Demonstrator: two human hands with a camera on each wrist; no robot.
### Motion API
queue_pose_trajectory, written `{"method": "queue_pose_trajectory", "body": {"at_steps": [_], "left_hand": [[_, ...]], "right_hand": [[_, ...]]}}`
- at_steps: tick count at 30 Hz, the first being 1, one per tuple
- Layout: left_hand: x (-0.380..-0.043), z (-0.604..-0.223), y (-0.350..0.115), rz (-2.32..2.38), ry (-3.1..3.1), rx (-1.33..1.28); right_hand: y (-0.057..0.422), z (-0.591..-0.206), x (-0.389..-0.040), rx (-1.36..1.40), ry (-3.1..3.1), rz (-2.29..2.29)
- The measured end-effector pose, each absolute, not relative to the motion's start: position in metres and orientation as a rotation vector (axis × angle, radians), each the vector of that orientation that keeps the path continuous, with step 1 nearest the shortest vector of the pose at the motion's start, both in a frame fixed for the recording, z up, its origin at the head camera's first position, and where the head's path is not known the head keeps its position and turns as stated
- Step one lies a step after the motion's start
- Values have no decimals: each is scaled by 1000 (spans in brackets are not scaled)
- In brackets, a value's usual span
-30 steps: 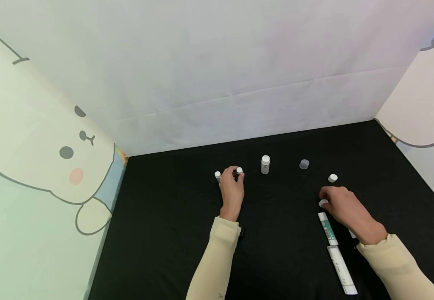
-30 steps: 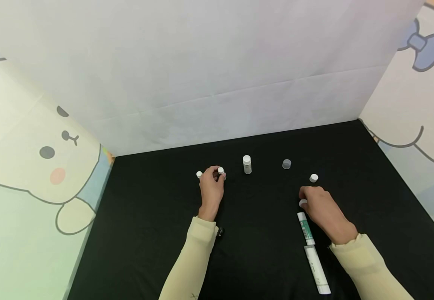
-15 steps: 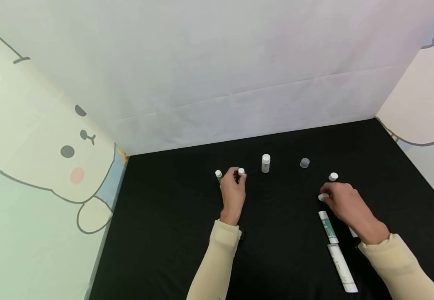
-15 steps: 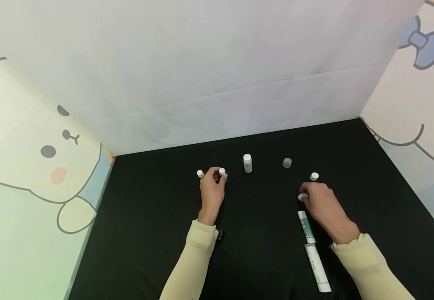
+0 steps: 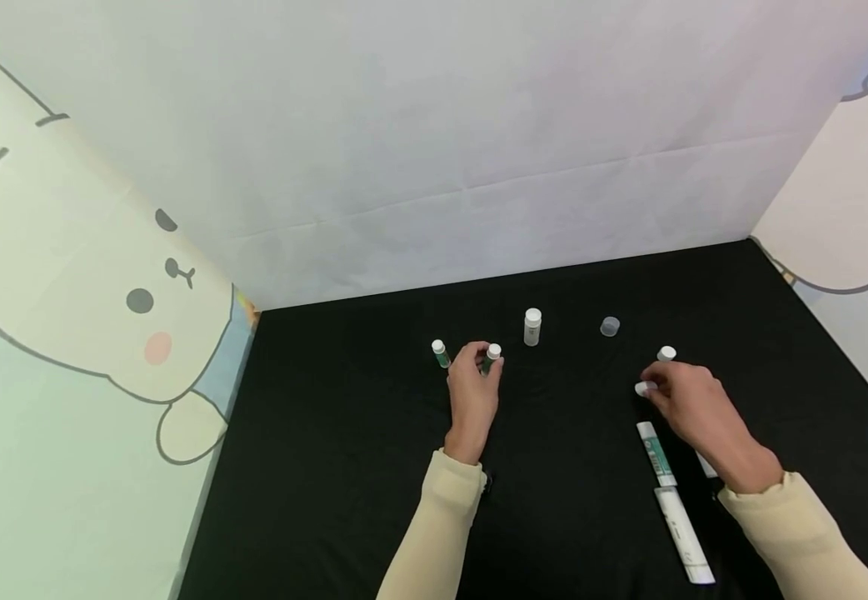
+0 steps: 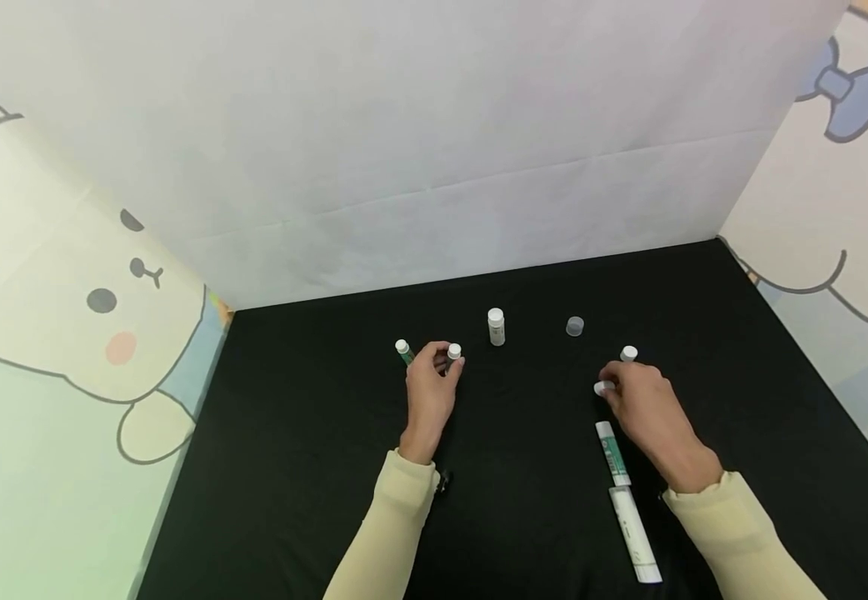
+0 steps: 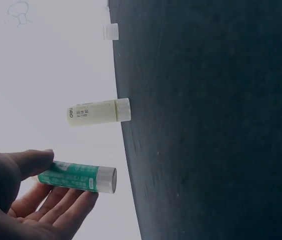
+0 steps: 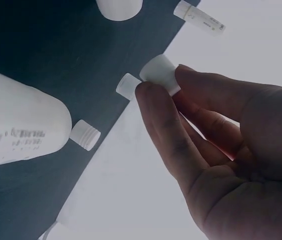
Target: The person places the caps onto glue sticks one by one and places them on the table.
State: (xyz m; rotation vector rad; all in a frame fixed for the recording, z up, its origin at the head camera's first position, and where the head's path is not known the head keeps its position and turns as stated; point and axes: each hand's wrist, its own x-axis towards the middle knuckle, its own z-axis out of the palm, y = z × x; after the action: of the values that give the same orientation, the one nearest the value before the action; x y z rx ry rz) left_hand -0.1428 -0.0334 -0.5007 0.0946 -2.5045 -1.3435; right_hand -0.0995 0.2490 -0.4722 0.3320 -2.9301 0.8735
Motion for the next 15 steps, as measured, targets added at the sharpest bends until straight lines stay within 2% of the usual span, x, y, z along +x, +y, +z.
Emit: {"method": "queue_pose_trajectory", "body": {"at_steps": [15], "left_hand": [[-122, -492, -26, -1385, -2483, -49]], "right_hand": [[239, -461, -95, 312, -2891, 901]]}}
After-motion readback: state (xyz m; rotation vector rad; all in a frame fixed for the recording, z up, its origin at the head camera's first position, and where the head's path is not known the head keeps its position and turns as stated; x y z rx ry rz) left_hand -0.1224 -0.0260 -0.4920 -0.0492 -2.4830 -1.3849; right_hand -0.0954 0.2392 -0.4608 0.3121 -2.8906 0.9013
